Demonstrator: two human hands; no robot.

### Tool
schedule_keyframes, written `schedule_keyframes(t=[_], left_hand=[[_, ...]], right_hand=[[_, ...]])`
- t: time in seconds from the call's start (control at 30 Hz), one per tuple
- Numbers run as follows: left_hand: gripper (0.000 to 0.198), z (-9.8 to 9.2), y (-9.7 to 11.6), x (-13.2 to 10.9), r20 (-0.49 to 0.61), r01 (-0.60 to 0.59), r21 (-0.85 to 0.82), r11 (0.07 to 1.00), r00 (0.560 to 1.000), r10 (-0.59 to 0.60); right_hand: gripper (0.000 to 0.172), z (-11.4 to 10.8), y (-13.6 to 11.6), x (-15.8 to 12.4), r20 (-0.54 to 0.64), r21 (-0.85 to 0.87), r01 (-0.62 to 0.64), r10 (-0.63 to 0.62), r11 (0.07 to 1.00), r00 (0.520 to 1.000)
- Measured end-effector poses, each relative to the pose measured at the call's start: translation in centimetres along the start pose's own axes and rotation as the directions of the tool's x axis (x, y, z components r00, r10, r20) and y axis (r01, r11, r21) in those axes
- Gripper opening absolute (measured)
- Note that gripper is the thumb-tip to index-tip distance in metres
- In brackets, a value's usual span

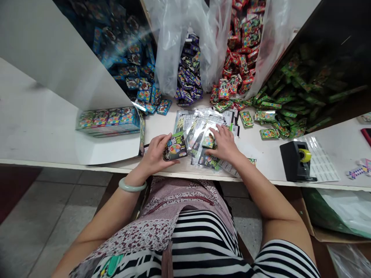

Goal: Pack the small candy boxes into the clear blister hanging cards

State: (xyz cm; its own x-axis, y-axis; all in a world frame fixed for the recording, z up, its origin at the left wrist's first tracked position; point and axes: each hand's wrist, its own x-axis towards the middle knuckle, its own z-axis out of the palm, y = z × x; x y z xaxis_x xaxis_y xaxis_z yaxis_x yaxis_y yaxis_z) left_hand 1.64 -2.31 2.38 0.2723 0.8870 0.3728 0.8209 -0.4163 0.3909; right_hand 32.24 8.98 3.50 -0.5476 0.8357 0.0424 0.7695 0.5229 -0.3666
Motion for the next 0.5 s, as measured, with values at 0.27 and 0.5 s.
schedule_keyframes(t=[0.27,0.5], left_hand=[[0.108,-0.4,0.0,-0.5,0.042,0.02,-0.017,1.0,0.999,-0.019],[0.105,-0.1,0.2,-0.1,0.065,0.049,-0.019,0.999,0.997,-0.048]], right_hand=[[0.074,0.1,-0.8,-0.3,-0.142,0.14,0.095,-0.075,0.986,0.987],[0.075,0.8,-0.4,0.3,-0.068,0.038,-0.021,0.023,0.999,0.997]])
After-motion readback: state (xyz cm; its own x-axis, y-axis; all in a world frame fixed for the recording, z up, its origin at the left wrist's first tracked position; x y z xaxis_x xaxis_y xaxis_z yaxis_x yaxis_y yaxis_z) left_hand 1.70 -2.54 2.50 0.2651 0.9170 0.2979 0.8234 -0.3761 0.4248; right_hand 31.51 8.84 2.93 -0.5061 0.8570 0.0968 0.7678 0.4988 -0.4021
